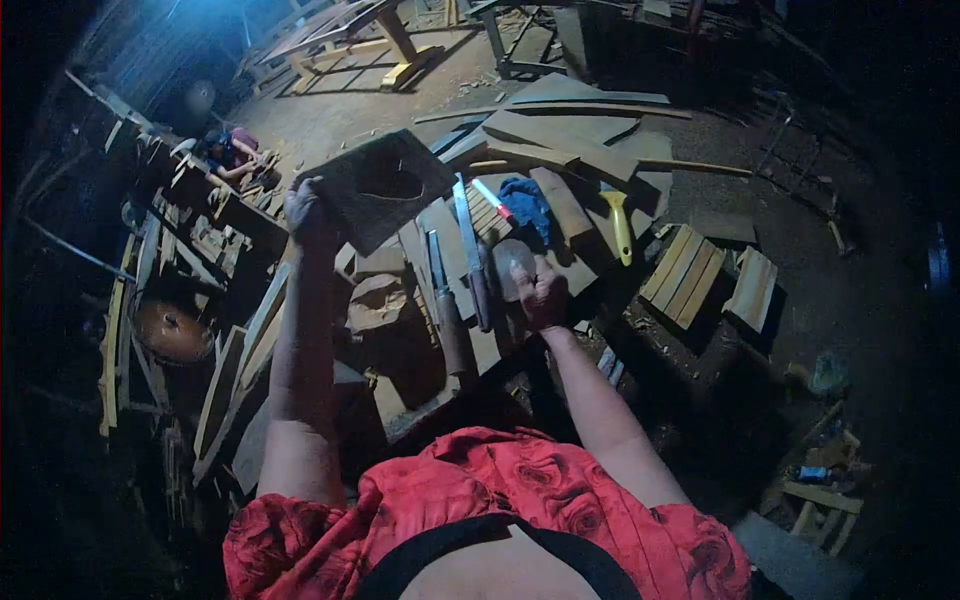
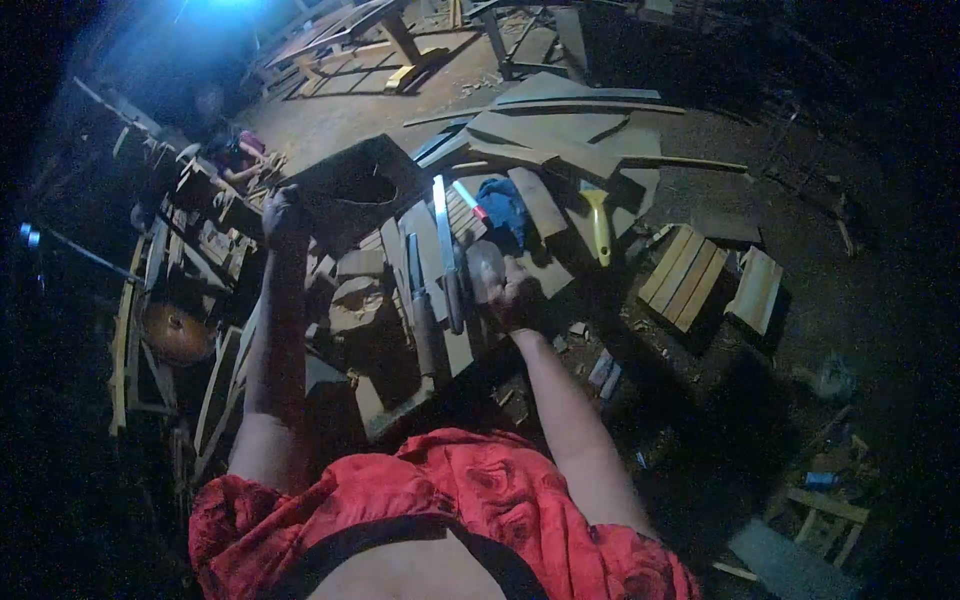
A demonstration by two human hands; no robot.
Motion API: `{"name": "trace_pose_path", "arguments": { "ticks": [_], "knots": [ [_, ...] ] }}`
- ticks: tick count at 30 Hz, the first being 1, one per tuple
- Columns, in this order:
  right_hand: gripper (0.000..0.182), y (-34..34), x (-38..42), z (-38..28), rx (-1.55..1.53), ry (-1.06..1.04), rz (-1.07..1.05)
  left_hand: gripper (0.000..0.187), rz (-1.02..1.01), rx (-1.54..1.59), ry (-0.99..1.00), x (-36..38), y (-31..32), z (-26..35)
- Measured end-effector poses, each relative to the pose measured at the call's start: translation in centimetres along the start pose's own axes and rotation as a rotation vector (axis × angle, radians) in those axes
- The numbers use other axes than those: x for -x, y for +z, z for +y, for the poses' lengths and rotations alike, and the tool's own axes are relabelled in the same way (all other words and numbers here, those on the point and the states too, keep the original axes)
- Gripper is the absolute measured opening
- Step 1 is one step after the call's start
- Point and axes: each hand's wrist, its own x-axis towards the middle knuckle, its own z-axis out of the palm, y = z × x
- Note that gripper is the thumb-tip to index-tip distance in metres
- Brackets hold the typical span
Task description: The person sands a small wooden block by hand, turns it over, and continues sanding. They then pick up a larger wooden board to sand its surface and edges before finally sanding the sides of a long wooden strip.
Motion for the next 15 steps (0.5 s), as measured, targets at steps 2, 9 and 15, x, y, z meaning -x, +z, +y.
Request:
{"name": "trace_pose_path", "arguments": {
  "ticks": [2, 9, 15],
  "knots": [
    [0.036, 0.2, 0.0, 0.6, -0.007, -0.026, -0.004, 0.009, -0.062, -0.020, 0.040, 1.5, -2.8, 1.4],
    [0.055, -0.2, -0.2, 0.1, 0.062, -0.067, -0.028, 0.025, -0.065, -0.963, 0.465, 9.5, -11.0, 9.6],
    [0.042, 0.1, -0.7, 0.7, 0.049, -0.007, -0.023, 0.026, -0.294, -0.840, 0.377, 16.1, -9.5, 16.8]
  ]
}}
